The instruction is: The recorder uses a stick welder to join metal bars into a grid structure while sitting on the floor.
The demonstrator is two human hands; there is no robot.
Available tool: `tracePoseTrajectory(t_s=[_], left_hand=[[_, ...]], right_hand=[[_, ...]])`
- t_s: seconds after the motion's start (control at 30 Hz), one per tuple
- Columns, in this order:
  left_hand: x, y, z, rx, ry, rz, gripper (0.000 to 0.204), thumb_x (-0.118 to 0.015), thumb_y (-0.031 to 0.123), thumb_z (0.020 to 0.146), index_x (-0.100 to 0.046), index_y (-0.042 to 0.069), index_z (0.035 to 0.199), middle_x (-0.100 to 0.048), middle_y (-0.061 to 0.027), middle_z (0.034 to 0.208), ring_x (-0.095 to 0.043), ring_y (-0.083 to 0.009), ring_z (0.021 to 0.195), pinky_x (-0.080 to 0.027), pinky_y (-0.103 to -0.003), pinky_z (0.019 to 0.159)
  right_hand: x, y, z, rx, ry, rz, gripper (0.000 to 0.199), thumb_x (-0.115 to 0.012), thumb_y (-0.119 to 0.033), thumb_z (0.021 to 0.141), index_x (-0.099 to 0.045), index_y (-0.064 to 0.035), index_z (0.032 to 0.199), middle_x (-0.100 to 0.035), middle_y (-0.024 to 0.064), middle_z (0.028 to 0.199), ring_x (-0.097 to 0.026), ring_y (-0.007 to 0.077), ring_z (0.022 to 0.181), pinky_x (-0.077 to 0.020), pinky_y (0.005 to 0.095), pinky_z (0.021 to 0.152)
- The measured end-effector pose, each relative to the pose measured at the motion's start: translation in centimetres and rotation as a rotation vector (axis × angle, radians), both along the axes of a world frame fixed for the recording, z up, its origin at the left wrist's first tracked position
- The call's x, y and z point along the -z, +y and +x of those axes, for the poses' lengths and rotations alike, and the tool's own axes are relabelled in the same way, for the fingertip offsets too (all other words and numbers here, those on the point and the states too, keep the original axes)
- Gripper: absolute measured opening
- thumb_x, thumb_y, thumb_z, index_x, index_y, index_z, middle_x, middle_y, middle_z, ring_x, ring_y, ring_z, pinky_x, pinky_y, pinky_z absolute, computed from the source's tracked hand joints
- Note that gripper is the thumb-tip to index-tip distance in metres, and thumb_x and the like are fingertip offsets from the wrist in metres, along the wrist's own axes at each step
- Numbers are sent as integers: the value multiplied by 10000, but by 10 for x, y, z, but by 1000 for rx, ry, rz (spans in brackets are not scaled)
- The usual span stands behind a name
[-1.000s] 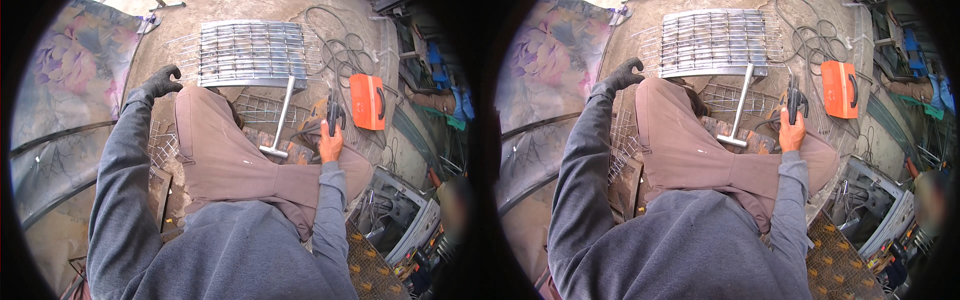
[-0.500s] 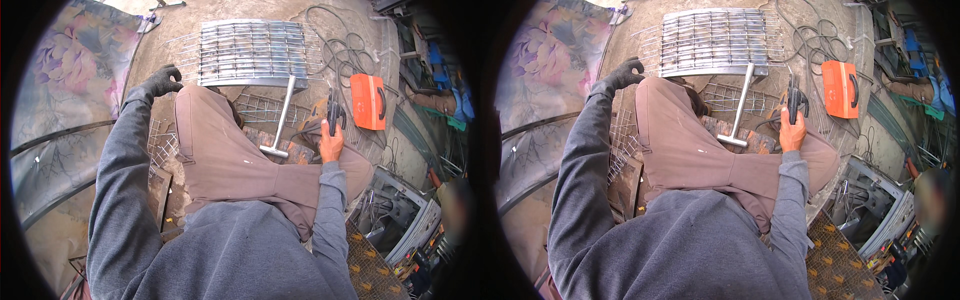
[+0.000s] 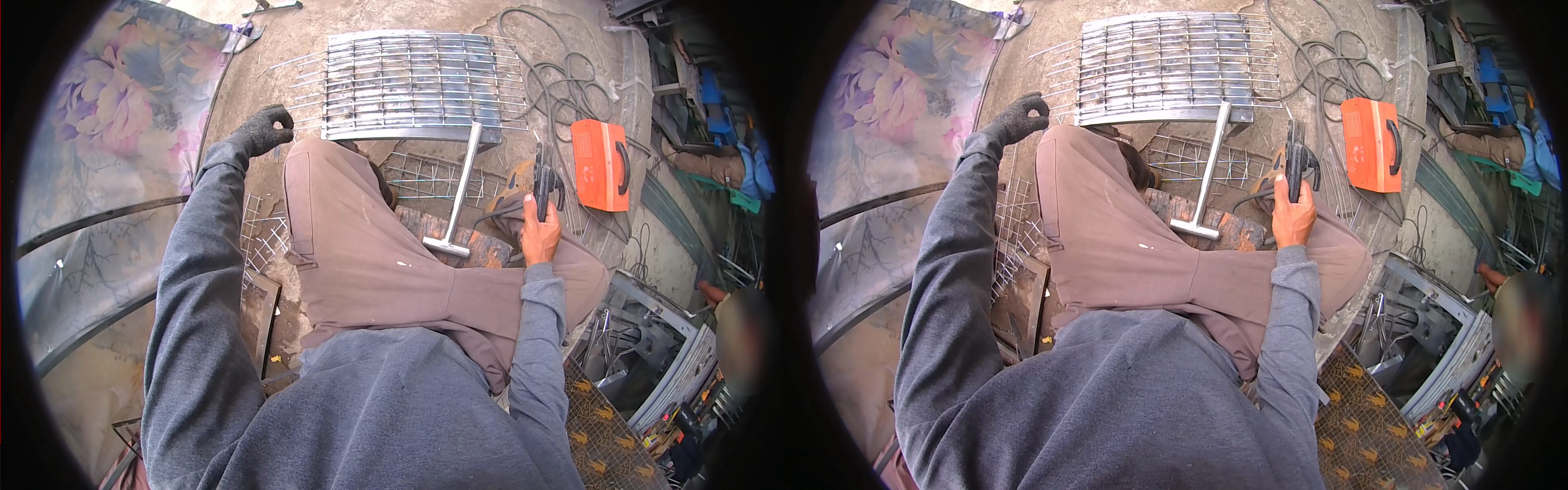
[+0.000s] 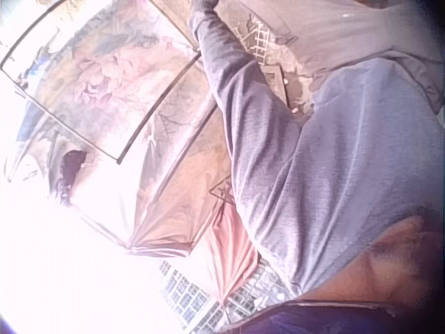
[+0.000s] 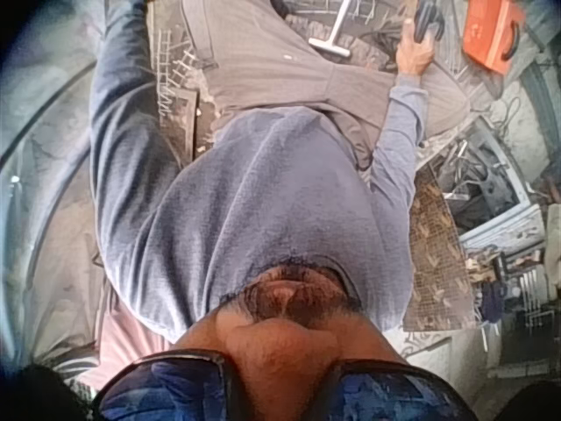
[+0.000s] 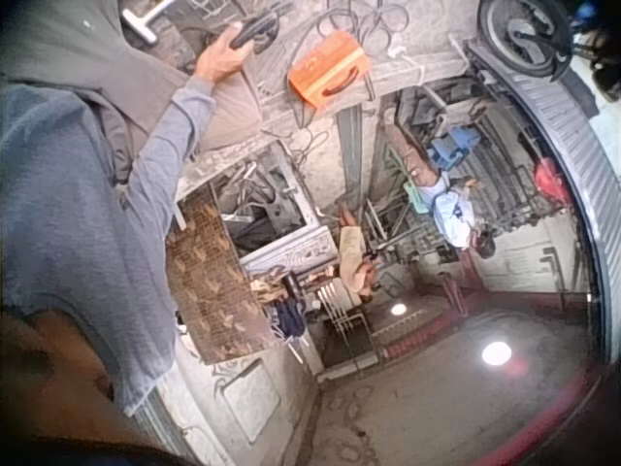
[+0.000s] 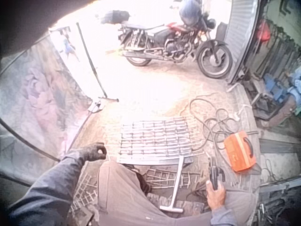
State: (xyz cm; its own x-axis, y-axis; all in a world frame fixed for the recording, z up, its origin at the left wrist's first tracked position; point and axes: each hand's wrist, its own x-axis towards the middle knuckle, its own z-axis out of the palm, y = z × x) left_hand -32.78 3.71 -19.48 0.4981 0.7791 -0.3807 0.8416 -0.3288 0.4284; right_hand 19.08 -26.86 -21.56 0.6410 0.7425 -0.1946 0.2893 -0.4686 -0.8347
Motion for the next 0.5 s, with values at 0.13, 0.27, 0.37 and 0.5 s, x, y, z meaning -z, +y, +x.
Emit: tracePoseTrajectory(t_s=[0.13,0.27,0.37,0.5], left_hand=[[-8,-2,4,-50,-13,-41,229,-750,231,819,-695,87,988,-679,-104,1154,-640,-280,1137,-490,-408,1008],[-7,2,0,-26,-37,-79,211,-750,216,816,-697,87,974,-676,-107,1145,-646,-274,1112,-492,-409,1000],[-7,2,6,-70,-5,-146,225,-763,230,795,-714,95,969,-683,-88,1202,-613,-298,1214,-473,-429,1042],[0,5,-2,-45,132,-131,207,-778,215,771,-736,116,948,-658,-103,1289,-406,-323,1449,-379,-446,1154]], right_hand=[[0,1,-1,5,3,7,293,-721,-387,969,-653,-105,1006,-574,-28,702,-476,47,478,-357,232,400],[-1,2,-4,-5,-4,27,296,-720,-390,969,-648,-103,988,-573,-27,700,-476,48,476,-357,232,401],[-1,1,-2,2,-18,16,299,-722,-391,967,-642,-102,971,-574,-26,697,-475,48,473,-356,234,398],[-7,5,-7,-3,-9,22,303,-725,-392,964,-636,-102,961,-574,-26,693,-477,50,470,-356,236,392]])
